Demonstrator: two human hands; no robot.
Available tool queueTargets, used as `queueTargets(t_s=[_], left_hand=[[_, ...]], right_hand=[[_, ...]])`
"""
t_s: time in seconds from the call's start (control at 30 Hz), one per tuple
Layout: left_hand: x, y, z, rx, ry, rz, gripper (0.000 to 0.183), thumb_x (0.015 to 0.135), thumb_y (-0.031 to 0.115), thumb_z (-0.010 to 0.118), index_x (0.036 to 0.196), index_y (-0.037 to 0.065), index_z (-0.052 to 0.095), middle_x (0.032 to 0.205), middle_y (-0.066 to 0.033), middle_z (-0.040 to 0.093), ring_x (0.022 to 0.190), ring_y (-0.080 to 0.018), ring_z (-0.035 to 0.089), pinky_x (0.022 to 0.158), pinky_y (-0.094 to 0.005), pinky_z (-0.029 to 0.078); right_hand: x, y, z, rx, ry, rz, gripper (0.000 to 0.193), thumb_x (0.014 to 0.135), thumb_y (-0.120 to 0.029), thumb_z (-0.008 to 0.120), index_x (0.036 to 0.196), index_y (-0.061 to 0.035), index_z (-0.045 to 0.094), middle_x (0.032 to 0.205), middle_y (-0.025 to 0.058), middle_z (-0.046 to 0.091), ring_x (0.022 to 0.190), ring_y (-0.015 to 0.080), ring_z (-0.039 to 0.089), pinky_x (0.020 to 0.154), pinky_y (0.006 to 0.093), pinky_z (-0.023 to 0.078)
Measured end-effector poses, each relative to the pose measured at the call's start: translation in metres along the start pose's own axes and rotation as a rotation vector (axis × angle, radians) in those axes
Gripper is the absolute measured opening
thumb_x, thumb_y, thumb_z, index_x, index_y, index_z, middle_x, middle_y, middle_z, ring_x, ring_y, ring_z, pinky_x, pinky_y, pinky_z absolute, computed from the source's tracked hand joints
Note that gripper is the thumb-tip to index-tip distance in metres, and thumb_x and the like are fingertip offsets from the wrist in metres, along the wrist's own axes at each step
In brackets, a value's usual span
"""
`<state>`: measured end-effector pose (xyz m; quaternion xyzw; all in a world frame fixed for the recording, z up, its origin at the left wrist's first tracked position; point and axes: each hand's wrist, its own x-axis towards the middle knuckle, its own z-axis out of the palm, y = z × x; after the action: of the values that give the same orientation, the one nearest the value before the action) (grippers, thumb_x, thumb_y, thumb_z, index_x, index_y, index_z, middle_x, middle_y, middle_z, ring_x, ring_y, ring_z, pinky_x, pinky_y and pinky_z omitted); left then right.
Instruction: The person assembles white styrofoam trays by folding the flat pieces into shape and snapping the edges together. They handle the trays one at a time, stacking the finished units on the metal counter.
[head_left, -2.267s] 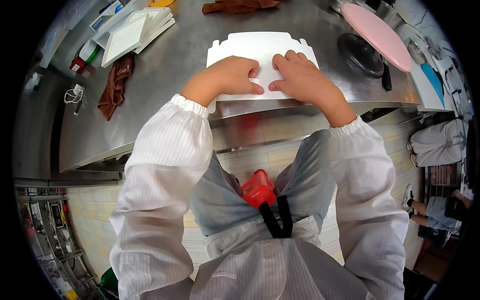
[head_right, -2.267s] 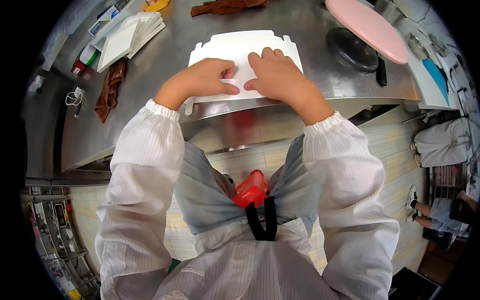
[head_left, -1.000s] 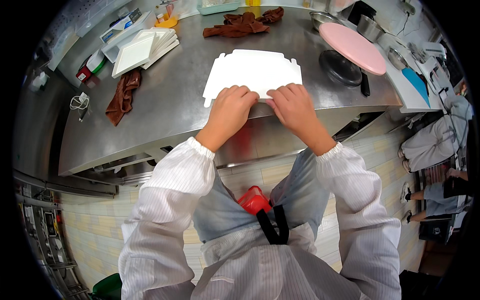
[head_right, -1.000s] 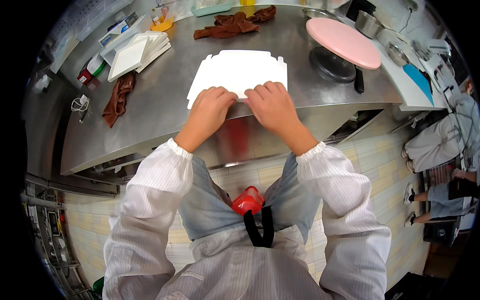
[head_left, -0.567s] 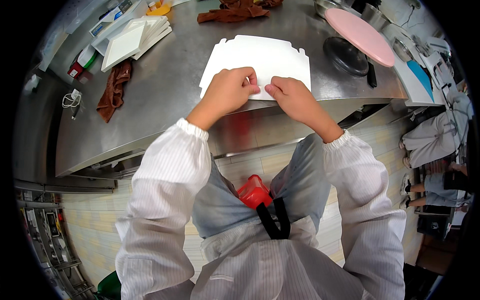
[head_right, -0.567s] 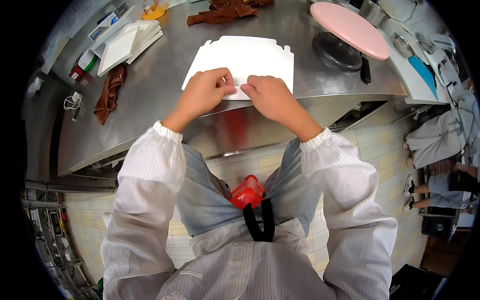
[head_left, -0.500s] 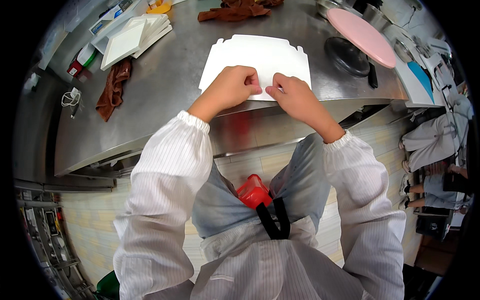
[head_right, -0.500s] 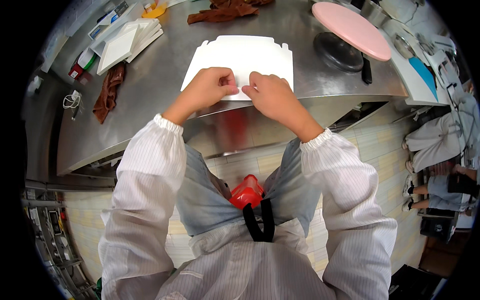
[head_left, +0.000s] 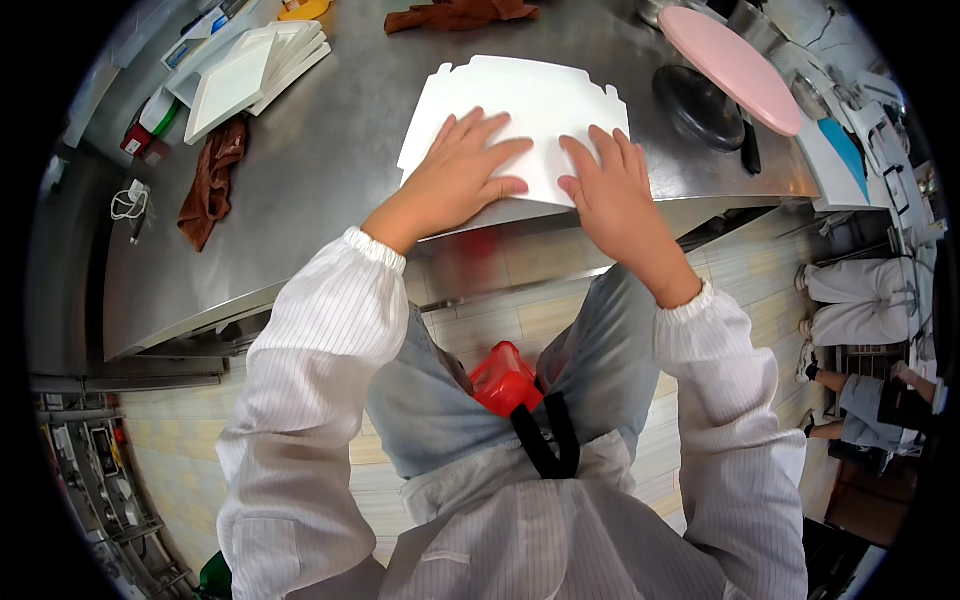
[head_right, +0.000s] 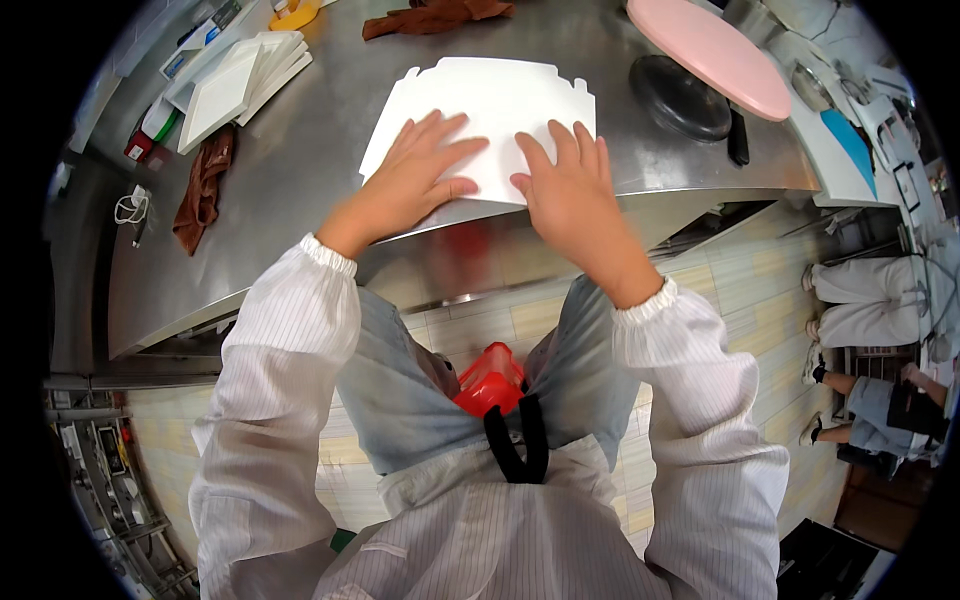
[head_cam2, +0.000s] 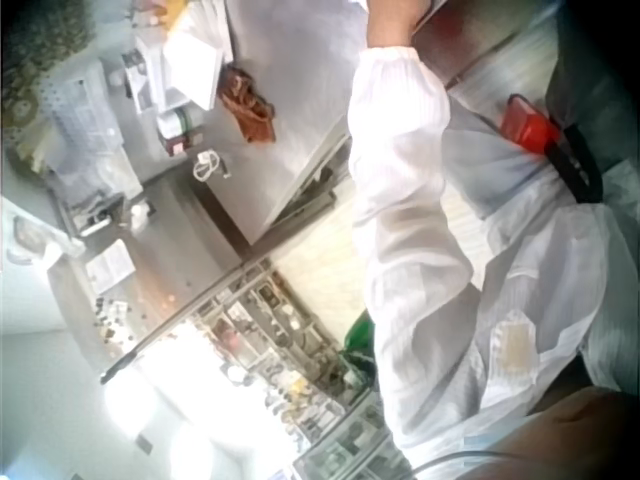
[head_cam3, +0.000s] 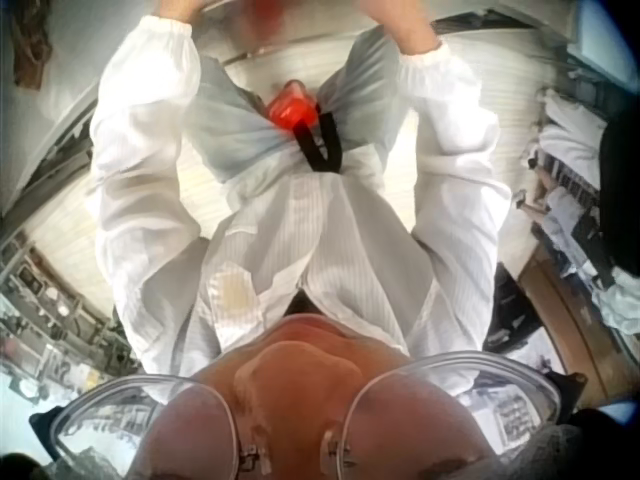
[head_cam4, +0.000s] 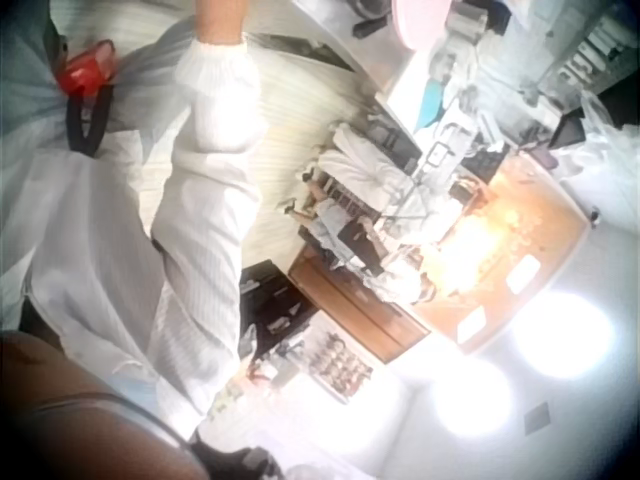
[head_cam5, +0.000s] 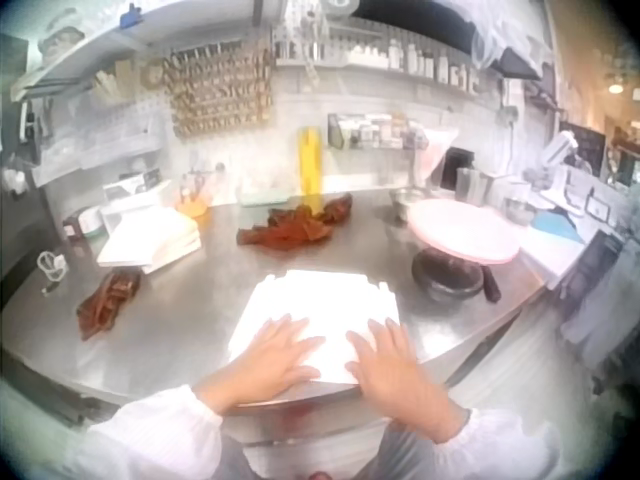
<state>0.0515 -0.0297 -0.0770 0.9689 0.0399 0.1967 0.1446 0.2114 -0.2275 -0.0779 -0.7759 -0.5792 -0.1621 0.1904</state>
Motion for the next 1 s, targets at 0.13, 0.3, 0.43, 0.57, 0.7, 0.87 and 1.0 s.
queueTargets(t_s=[0.13,0.3,0.43,0.57,0.7,0.87,1.0], left_hand=[[-0.005,0.010,-0.004,-0.252,0.047,-0.021,0.031,0.092,0.033,0.076,0.115,0.013,0.080,0.129,-0.0090,0.070,0.130,-0.0309,0.056,0.116,-0.0492,0.036],[-0.006,0.045,-0.014,-0.080,0.116,-0.194,0.017,0.087,0.023,0.079,0.098,0.012,0.081,0.094,-0.0036,0.071,0.098,-0.0262,0.060,0.096,-0.0442,0.043],[0.003,0.043,-0.012,-0.146,0.096,-0.209,0.012,0.084,0.020,0.080,0.089,0.009,0.077,0.086,-0.0060,0.069,0.090,-0.0277,0.060,0.087,-0.0425,0.046],[-0.007,0.040,0.000,-0.097,0.245,-0.052,0.014,0.084,0.020,0.081,0.085,0.008,0.073,0.082,-0.0053,0.064,0.087,-0.0280,0.058,0.079,-0.0396,0.049],[-0.025,0.055,0.000,0.017,0.331,0.095,0.017,0.084,0.020,0.081,0.093,0.008,0.073,0.082,-0.0018,0.061,0.084,-0.0263,0.055,0.077,-0.0390,0.048],[-0.037,0.051,0.007,0.108,0.365,0.148,0.025,0.081,0.016,0.082,0.104,0.010,0.075,0.085,0.0005,0.062,0.081,-0.0229,0.055,0.074,-0.0369,0.046],[-0.038,0.057,0.027,0.240,0.448,0.134,0.019,0.083,0.015,0.080,0.101,0.012,0.076,0.088,0.0012,0.068,0.078,-0.0210,0.058,0.072,-0.0373,0.045]], right_hand=[[0.001,-0.007,-0.008,-0.001,0.078,-0.083,0.033,0.097,-0.020,0.068,0.127,-0.0073,0.067,0.137,0.0227,0.059,0.130,0.0472,0.051,0.115,0.0586,0.038],[0.007,-0.021,-0.017,0.195,0.102,-0.151,0.011,0.088,-0.010,0.074,0.098,-0.0064,0.073,0.105,0.0115,0.068,0.103,0.0329,0.060,0.095,0.0489,0.048],[0.019,-0.019,-0.018,0.306,-0.016,-0.051,0.006,0.085,-0.008,0.075,0.085,-0.0049,0.070,0.087,0.0106,0.065,0.090,0.0321,0.061,0.083,0.0476,0.048],[0.025,-0.016,-0.016,0.386,-0.078,-0.042,0.008,0.084,-0.008,0.075,0.080,-0.0048,0.068,0.081,0.0126,0.062,0.082,0.0330,0.060,0.075,0.0448,0.047],[0.019,-0.018,-0.018,0.339,-0.022,-0.058,0.008,0.084,-0.007,0.072,0.081,-0.0031,0.066,0.079,0.0122,0.059,0.081,0.0323,0.057,0.073,0.0436,0.045],[0.002,-0.033,-0.015,0.107,0.130,-0.147,0.004,0.081,-0.009,0.072,0.085,-0.0088,0.071,0.081,0.0069,0.058,0.079,0.0277,0.057,0.072,0.0402,0.045],[-0.024,-0.032,-0.006,0.057,0.350,-0.204,0.018,0.078,-0.014,0.070,0.096,-0.0096,0.073,0.086,0.0046,0.060,0.079,0.0245,0.059,0.073,0.0386,0.046]])
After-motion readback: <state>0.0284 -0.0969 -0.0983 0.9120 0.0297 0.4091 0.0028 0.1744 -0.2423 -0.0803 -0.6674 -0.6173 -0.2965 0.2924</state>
